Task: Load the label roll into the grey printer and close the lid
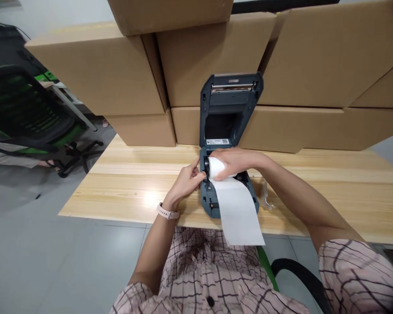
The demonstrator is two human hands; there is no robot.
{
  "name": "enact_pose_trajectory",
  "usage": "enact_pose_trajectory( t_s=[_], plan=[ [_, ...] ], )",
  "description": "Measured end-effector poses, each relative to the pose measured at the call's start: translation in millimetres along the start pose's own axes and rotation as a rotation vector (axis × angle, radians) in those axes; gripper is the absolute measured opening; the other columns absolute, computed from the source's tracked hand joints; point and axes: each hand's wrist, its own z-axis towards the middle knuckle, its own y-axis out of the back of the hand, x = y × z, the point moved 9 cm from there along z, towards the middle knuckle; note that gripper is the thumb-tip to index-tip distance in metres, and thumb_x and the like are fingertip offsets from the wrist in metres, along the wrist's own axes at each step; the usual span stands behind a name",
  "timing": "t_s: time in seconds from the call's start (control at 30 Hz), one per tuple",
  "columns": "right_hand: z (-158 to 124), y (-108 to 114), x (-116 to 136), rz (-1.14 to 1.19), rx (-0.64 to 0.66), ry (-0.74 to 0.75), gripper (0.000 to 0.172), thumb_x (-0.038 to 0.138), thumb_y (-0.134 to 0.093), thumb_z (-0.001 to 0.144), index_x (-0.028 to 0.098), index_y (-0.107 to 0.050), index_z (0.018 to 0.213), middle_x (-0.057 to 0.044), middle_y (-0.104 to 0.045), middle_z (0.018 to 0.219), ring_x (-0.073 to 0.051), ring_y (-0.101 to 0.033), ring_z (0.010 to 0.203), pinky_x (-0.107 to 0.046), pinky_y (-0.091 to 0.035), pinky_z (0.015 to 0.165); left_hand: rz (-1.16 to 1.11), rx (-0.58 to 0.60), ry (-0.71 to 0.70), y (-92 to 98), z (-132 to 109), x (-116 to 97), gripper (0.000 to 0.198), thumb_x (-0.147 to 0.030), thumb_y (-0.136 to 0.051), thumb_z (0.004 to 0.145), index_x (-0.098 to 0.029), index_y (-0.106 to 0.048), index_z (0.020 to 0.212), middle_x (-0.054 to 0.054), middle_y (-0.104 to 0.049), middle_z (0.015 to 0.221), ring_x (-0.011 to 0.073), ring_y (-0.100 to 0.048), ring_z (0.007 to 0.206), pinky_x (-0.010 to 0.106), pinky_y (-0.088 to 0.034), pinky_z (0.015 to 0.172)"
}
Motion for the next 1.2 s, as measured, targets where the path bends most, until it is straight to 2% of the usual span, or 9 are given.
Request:
enact_pose_trajectory(
  t_s=[0.13,0.23,0.33,0.47,0.53,0.63,0.9,1.03,1.2],
  plan=[
    [5.1,-6.7,-1.1,-0.004,0.0,0.002,0.06,0.056,-0.08,0.08,0.015,-0.071,0.123,-0.019,-0.075,0.127,-0.037,-0.073,0.107,-0.043,-0.056,0.084,-0.006,0.006,0.008,-1.2,-0.2,0.2,0.08,-0.032,-0.059,0.087,-0.008,-0.048,0.162,-0.008,-0.052,0.063,0.0107,-0.048,0.054,0.025,-0.039,0.056],
    [-5.5,-7.2,-0.5,0.038,-0.029,0.012,0.064,0.056,-0.077,0.085,0.017,-0.068,0.134,-0.019,-0.073,0.133,-0.041,-0.072,0.114,-0.051,-0.057,0.092,0.003,-0.002,0.005,-0.8,-0.4,-1.8,0.081,-0.031,-0.059,0.087,-0.006,-0.046,0.163,-0.008,-0.052,0.063,0.0105,-0.047,0.054,0.025,-0.037,0.055],
    [-34.9,-6.2,9.8,0.097,-0.164,0.097,0.064,0.053,-0.062,0.1,0.019,-0.056,0.154,-0.019,-0.062,0.155,-0.041,-0.062,0.138,-0.058,-0.051,0.112,0.009,0.0,-0.002,-1.0,-0.2,-3.3,0.081,-0.031,-0.059,0.087,-0.006,-0.047,0.162,-0.008,-0.051,0.064,0.0105,-0.048,0.055,0.025,-0.037,0.055],
    [-87.0,-24.6,23.7,0.122,-0.291,0.095,0.058,0.057,-0.042,0.11,0.027,-0.054,0.159,-0.01,-0.046,0.172,-0.034,-0.046,0.159,-0.06,-0.042,0.128,0.016,-0.003,-0.002,-0.6,-0.6,-4.7,0.081,-0.031,-0.059,0.087,-0.006,-0.045,0.163,-0.009,-0.051,0.064,0.0105,-0.048,0.055,0.025,-0.038,0.057],
    [-104.8,-38.2,33.2,0.105,-0.295,0.087,0.058,0.057,-0.036,0.112,0.031,-0.052,0.161,-0.007,-0.046,0.172,-0.031,-0.045,0.159,-0.058,-0.043,0.128,0.027,-0.006,-0.019,-0.2,-1.3,-7.0,0.077,-0.03,-0.06,0.087,-0.007,-0.05,0.16,-0.009,-0.051,0.064,0.0103,-0.046,0.057,0.025,-0.038,0.057],
    [-115.2,-50.3,48.7,0.033,-0.313,0.108,0.058,0.055,-0.032,0.114,0.027,-0.053,0.161,-0.01,-0.049,0.17,-0.032,-0.051,0.155,-0.058,-0.048,0.125,0.025,-0.003,-0.036,-0.3,-2.2,-8.6,0.071,-0.03,-0.06,0.089,-0.01,-0.056,0.156,-0.009,-0.05,0.063,0.0098,-0.045,0.057,0.025,-0.036,0.057],
    [-117.3,-52.0,77.3,-0.146,-0.532,0.13,0.061,0.054,-0.037,0.112,0.014,-0.057,0.153,-0.023,-0.054,0.163,-0.038,-0.055,0.152,-0.059,-0.056,0.118,-0.011,-0.007,-0.026,-0.7,-2.9,-6.5,0.078,-0.033,-0.061,0.089,-0.01,-0.047,0.162,-0.008,-0.053,0.065,0.0111,-0.046,0.057,0.027,-0.035,0.057],
    [-124.0,-58.9,90.0,-0.169,-0.607,0.125,0.059,0.053,-0.043,0.111,0.01,-0.057,0.15,-0.021,-0.054,0.163,-0.037,-0.053,0.153,-0.057,-0.057,0.118,0.0,-0.016,-0.016,-0.4,-3.1,-5.6,0.081,-0.033,-0.061,0.088,-0.01,-0.045,0.164,-0.008,-0.052,0.065,0.012,-0.045,0.057,0.029,-0.034,0.058],
    [-130.1,-67.9,95.4,-0.183,-0.691,0.087,0.054,0.05,-0.051,0.11,0.015,-0.055,0.151,-0.018,-0.059,0.16,-0.033,-0.055,0.152,-0.053,-0.058,0.118,0.004,-0.034,-0.043,1.1,-1.8,-6.4,0.076,-0.033,-0.062,0.088,-0.011,-0.052,0.16,-0.007,-0.048,0.064,0.0125,-0.041,0.058,0.03,-0.032,0.057]
  ],
)
